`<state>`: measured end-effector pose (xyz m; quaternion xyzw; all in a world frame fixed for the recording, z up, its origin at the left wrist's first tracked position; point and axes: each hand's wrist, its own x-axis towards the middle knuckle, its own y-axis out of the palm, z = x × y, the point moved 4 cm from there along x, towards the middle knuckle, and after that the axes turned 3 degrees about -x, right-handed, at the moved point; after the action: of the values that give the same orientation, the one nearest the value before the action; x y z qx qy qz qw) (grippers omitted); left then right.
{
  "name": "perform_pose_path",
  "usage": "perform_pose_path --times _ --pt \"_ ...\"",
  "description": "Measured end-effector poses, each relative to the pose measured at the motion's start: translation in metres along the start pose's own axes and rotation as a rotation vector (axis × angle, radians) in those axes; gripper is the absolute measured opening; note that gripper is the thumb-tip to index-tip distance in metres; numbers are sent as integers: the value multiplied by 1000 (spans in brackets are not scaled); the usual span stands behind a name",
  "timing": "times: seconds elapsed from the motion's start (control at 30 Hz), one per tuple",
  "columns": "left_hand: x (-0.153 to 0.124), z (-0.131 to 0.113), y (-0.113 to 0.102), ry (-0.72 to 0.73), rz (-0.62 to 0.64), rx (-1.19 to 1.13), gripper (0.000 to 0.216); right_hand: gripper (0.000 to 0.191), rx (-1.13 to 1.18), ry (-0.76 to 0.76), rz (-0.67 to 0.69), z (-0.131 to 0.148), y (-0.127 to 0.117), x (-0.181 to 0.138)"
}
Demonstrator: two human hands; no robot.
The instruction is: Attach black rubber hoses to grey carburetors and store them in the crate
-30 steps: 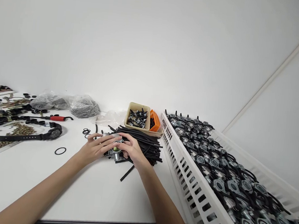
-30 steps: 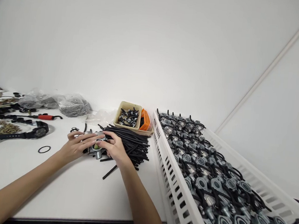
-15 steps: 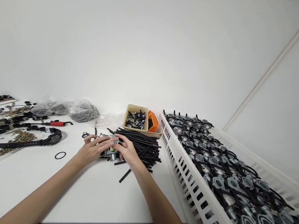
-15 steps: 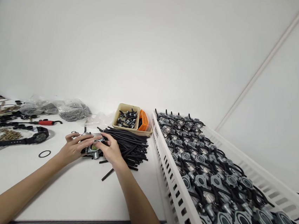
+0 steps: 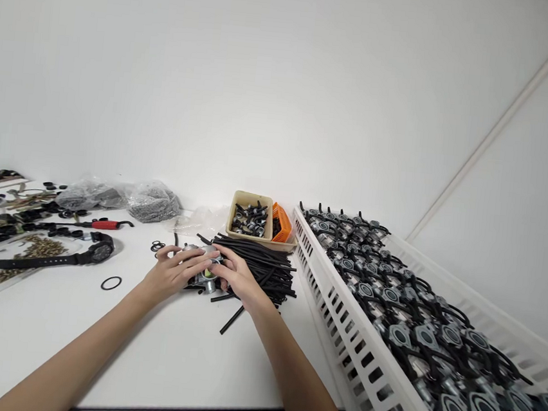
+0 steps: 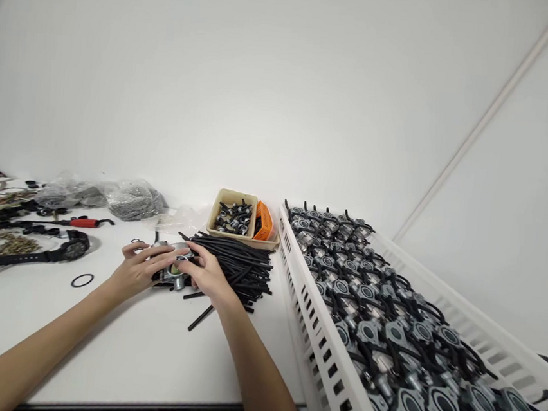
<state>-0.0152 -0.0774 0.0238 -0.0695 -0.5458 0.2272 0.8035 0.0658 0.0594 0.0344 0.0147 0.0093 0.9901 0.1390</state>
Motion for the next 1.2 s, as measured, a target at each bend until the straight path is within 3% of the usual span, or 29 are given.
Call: perform_pose_path --times 0.43,0.67,0.77,0.83,1.0,1.2 --pt "0 0 0 3 34 -23 64 61 31 51 -66 -1 1 -1" --pt "-2 4 1 13 44 2 58 65 63 16 -13 -2 -1 0" --pt "-1 4 -2 -29 35 0 58 58 131 8 43 1 -3 1" --pt "1 4 -5 -66 20 -2 56 50 209 -27 -1 3 -7 2" --pt "3 6 -12 -115 -29 20 51 31 367 -225 -259 3 -22 11" --pt "-3 8 -12 -78 -32 50 47 34 347 -331 -302 -3 -24 16"
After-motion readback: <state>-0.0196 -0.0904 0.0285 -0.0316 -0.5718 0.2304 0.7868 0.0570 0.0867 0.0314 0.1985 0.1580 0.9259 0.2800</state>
